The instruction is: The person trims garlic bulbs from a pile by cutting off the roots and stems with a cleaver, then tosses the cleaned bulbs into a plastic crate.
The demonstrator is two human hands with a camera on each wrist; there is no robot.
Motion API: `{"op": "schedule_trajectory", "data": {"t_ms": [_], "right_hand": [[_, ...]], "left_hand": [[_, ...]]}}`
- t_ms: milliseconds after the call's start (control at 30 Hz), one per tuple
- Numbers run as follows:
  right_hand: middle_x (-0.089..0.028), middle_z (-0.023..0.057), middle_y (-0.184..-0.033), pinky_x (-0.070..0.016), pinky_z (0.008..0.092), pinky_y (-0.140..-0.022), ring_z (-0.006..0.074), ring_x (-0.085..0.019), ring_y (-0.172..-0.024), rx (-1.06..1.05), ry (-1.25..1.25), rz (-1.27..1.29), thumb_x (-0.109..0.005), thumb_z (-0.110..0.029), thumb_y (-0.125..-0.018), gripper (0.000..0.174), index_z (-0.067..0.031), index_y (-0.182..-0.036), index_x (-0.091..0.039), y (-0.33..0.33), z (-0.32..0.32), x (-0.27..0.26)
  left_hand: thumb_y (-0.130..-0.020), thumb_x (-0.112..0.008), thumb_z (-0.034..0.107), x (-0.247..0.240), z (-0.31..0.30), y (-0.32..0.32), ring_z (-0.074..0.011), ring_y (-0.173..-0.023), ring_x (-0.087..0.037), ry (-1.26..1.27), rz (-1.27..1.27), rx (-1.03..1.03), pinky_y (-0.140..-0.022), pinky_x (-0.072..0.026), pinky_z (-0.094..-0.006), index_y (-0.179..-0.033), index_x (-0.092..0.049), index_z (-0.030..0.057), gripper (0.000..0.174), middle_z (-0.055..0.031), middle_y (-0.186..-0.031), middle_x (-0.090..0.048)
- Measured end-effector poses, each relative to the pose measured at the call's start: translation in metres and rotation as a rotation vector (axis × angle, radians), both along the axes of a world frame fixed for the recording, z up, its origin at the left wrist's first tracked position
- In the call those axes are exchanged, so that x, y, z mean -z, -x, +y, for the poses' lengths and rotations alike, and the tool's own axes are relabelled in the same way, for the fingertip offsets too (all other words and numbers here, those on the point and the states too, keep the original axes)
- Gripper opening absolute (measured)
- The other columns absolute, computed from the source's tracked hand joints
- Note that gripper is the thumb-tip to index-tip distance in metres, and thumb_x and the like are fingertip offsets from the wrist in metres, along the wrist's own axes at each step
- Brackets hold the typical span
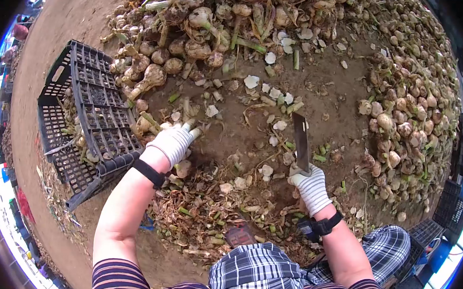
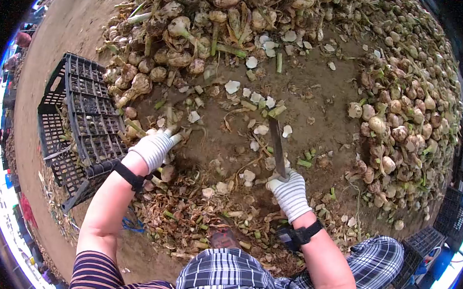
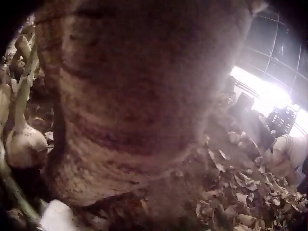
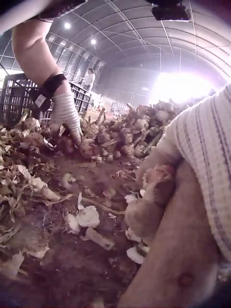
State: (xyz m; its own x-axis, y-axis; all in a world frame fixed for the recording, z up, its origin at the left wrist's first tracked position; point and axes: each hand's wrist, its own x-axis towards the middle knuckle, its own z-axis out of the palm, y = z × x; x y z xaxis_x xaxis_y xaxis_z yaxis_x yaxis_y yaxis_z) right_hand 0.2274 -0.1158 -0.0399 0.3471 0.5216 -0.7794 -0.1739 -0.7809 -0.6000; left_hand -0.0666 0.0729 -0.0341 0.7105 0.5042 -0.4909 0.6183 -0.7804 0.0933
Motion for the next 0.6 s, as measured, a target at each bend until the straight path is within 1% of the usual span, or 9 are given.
{"op": "schedule_trajectory", "data": {"t_ms": [167, 200, 267, 300, 367, 433, 467, 500, 600], "right_hand": [[-0.056, 0.0012, -0.067, -0.0424, 0.0252, -0.056, 0.0106, -0.048, -0.058, -0.095, -0.100, -0.113, -0.062, -0.004, -0.069, 0.017, 0.0010, -0.085, -0.058, 0.000, -0.007, 0.024], [-0.060, 0.0088, -0.065, -0.0463, 0.0303, -0.056, 0.0183, -0.054, -0.056, -0.316, -0.128, -0.265, -0.059, -0.012, -0.072, 0.016, -0.0003, -0.083, -0.061, -0.003, -0.007, 0.031], [-0.061, 0.0123, -0.065, -0.0474, 0.0332, -0.056, 0.0237, -0.057, -0.056, -0.546, -0.202, -0.443, -0.058, -0.016, -0.072, 0.017, -0.0023, -0.082, -0.062, 0.000, 0.003, 0.006], [-0.061, 0.0159, -0.066, -0.0486, 0.0361, -0.056, 0.0291, -0.059, -0.057, -0.786, -0.279, -0.617, -0.057, -0.020, -0.073, 0.018, -0.0043, -0.082, -0.062, 0.005, 0.013, -0.014], [-0.055, 0.0158, -0.060, -0.0475, 0.0397, -0.055, 0.0343, -0.058, -0.059, -0.833, -0.274, -0.656, -0.059, -0.019, -0.067, 0.014, -0.0072, -0.074, -0.062, 0.017, 0.030, -0.051], [-0.055, 0.0152, -0.058, -0.0461, 0.0411, -0.053, 0.0350, -0.058, -0.058, -1.010, -0.411, -0.728, -0.060, -0.022, -0.068, 0.014, -0.0078, -0.069, -0.058, 0.022, 0.035, -0.062], [-0.054, 0.0152, -0.058, -0.0450, 0.0421, -0.052, 0.0357, -0.057, -0.058, -1.072, -0.403, -0.764, -0.060, -0.022, -0.069, 0.015, -0.0081, -0.066, -0.055, 0.025, 0.037, -0.065], [-0.054, 0.0149, -0.059, -0.0444, 0.0425, -0.051, 0.0355, -0.057, -0.057, -1.074, -0.431, -0.750, -0.059, -0.022, -0.069, 0.014, -0.0085, -0.067, -0.055, 0.027, 0.036, -0.068], [-0.060, 0.0153, -0.067, -0.0473, 0.0438, -0.054, 0.0339, -0.061, -0.063, -1.157, -0.436, -0.696, -0.059, -0.020, -0.070, 0.013, -0.0075, -0.074, -0.058, 0.033, 0.038, -0.077]], "left_hand": [[-0.055, -0.080, 0.034, -0.002, 0.014, -0.007, -0.0303, -0.105, -0.051, -0.089, 0.185, -0.105, -0.093, -0.0401, -0.0404, -0.116, -0.056, 0.0109, 0.069, -0.0119, -0.109, -0.056], [-0.053, -0.080, 0.037, -0.009, 0.006, -0.008, -0.0297, -0.108, -0.050, -0.152, -0.026, -0.228, -0.098, -0.0358, -0.0428, -0.115, -0.056, 0.0103, 0.071, -0.0112, -0.110, -0.056], [-0.050, -0.080, 0.040, -0.011, -0.015, -0.012, -0.0306, -0.112, -0.049, -0.260, -0.438, -0.376, -0.106, -0.0254, -0.0489, -0.113, -0.056, 0.0093, 0.075, -0.0105, -0.115, -0.055], [-0.050, -0.080, 0.041, -0.018, -0.024, -0.024, -0.0304, -0.112, -0.051, 0.030, -0.510, -0.608, -0.108, -0.0220, -0.0481, -0.117, -0.053, 0.0092, 0.079, -0.0108, -0.118, -0.056], [-0.053, -0.081, 0.039, -0.025, -0.050, -0.034, -0.0306, -0.105, -0.055, 0.780, -0.966, -1.056, -0.108, -0.0245, -0.0451, -0.123, -0.048, 0.0101, 0.083, -0.0095, -0.112, -0.059], [-0.059, -0.082, 0.029, 0.014, -0.077, -0.014, -0.0252, -0.101, -0.058, -0.105, -0.704, -0.328, -0.100, -0.0374, -0.0390, -0.128, -0.041, 0.0052, 0.084, -0.0083, -0.107, -0.062], [-0.064, -0.080, 0.016, 0.010, -0.078, -0.010, -0.0190, -0.098, -0.059, 0.194, -0.590, -0.343, -0.088, -0.0467, -0.0322, -0.130, -0.037, 0.0009, 0.080, -0.0079, -0.107, -0.062], [-0.063, -0.081, 0.011, -0.019, -0.079, -0.035, -0.0137, -0.096, -0.058, 0.740, -0.875, -0.788, -0.083, -0.0485, -0.0275, -0.129, -0.035, -0.0019, 0.082, -0.0070, -0.105, -0.062], [-0.066, -0.079, 0.008, -0.030, -0.087, -0.052, -0.0143, -0.093, -0.058, 0.789, -1.010, -0.843, -0.084, -0.0487, -0.0281, -0.129, -0.036, 0.0007, 0.077, -0.0060, -0.106, -0.060]]}}
